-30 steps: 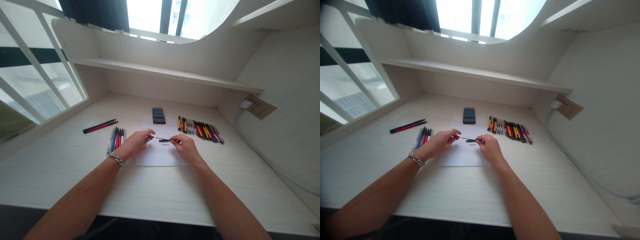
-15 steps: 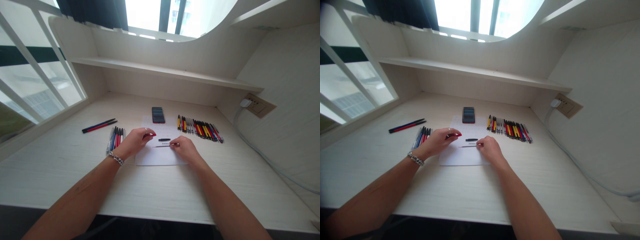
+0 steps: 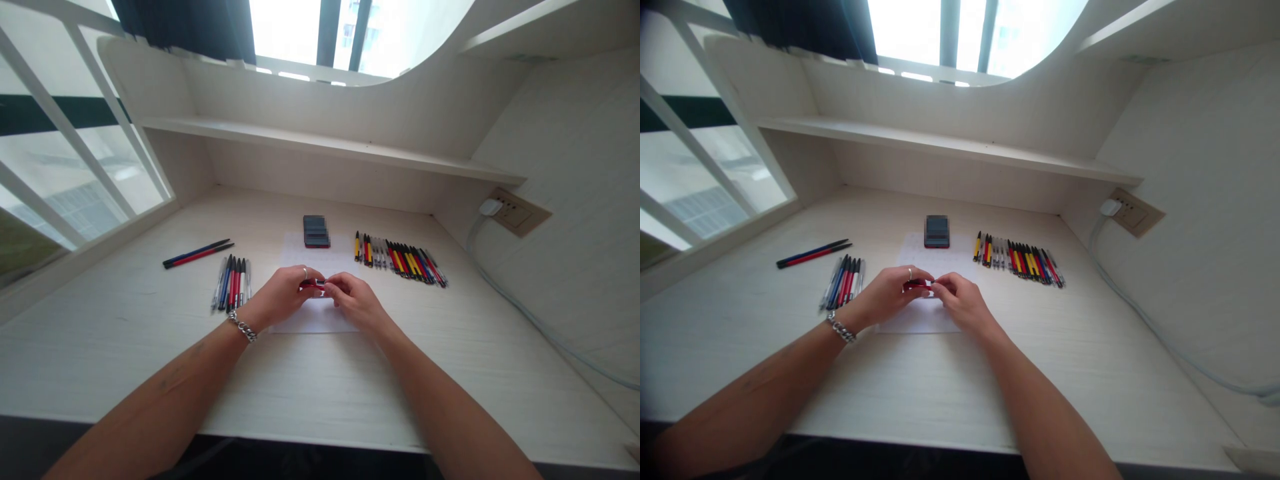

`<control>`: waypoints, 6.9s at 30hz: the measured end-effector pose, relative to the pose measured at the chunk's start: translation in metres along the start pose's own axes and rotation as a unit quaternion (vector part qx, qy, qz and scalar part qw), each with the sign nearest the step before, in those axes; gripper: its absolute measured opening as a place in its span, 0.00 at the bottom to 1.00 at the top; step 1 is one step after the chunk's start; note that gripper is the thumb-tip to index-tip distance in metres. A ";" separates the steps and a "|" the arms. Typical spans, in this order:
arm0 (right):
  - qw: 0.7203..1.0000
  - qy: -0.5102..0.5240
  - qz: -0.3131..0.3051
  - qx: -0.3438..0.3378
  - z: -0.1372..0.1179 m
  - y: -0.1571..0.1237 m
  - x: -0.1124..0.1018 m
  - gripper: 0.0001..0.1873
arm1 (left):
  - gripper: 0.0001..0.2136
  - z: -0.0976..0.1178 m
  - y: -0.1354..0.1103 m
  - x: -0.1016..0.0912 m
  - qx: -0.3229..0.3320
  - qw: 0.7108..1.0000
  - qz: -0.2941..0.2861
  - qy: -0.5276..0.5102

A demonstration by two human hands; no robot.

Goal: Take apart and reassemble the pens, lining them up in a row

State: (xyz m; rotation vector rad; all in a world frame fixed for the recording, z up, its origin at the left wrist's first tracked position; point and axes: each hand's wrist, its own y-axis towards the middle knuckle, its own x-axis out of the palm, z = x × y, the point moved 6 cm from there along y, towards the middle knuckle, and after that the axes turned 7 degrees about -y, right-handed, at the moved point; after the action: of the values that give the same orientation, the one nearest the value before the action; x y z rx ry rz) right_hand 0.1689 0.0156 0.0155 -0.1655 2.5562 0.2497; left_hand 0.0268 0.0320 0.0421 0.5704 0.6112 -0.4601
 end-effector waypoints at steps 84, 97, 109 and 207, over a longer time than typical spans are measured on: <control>0.965 -0.245 -0.094 -0.003 0.008 -0.009 -0.023 0.07 | 0.09 -0.006 -0.004 0.013 -0.061 0.985 -0.141 0.076; 0.971 -0.221 0.095 0.007 0.026 0.003 -0.056 0.11 | 0.13 -0.040 -0.001 -0.022 -0.132 0.988 0.014 0.079; 0.943 -0.322 0.080 -0.001 0.032 0.021 -0.030 0.12 | 0.12 -0.044 0.000 -0.016 -0.095 0.993 0.040 0.061; 0.995 0.020 0.092 -0.040 0.002 0.003 -0.024 0.15 | 0.08 -0.012 0.001 0.000 -0.043 0.998 -0.051 0.022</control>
State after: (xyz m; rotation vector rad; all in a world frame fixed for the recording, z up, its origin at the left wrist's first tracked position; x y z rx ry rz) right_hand 0.1897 0.0206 0.0272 0.0355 2.6053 0.4240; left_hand 0.0223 0.0403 0.0344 0.4698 0.7011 -0.5164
